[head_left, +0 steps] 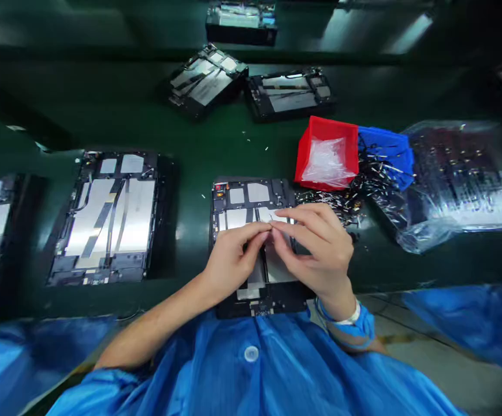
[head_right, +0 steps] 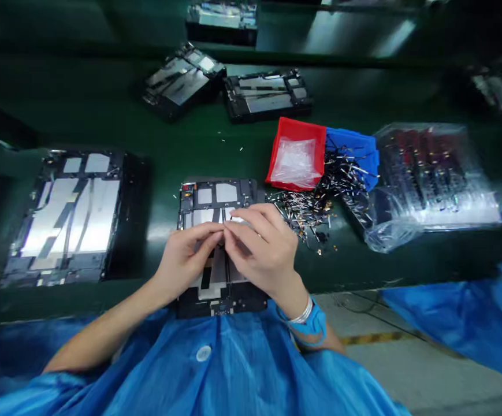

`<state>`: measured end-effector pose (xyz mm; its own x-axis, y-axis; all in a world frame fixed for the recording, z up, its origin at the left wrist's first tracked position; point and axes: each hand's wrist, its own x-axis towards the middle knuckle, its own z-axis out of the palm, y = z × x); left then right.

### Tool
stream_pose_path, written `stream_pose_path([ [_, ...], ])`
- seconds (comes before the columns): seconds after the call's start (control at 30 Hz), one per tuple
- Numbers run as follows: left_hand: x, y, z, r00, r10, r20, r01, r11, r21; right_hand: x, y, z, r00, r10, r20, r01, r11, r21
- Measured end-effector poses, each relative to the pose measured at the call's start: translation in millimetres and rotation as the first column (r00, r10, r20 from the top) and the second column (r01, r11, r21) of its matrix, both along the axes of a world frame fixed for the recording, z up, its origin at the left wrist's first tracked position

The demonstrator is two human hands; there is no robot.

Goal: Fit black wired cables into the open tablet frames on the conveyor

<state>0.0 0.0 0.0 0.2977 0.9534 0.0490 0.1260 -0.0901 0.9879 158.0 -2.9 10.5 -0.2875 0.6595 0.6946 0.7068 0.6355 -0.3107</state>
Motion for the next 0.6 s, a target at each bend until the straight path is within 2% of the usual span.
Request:
stream_pose_path([
  [0.1,-2.1,2.9,-4.5,0.975,-0.035,0.221,0.097,0.956,-0.276,15.8,14.0,-1.8,0.968,-0.249,-0.005,0.249,0.968,0.039],
  [0.2,-3.3,5.2,-9.3,0.915,-0.010,0.403,0.192,0.890,-0.413,22.7,18.0,-0.1,0.934,-0.350,-0.068,0.351,0.936,0.012],
  [0.33,-3.5,5.8,-12.9,0.881,0.024,0.472,0.198,0.888,-0.415,14.3,12.1,2.8,0.981,-0.165,-0.105,0.155,0.984,-0.092],
  [0.43,-4.5,5.1,-10.9,0.889,0.015,0.458,0.180,0.909,-0.377,6.0,10.1,3.4,0.995,-0.066,-0.080,0.055,0.989,-0.134],
  [0.5,-6.4,4.6,-7.3,0.916,0.001,0.400,0.149,0.928,-0.342,4.0,10.9,4.5,0.997,-0.033,-0.076,0.020,0.985,-0.170],
  [0.6,-10.1,4.3,-1.4,0.972,-0.032,0.234,0.092,0.964,-0.251,4.8,12.3,7.6,0.999,0.001,-0.048,-0.012,0.973,-0.229],
])
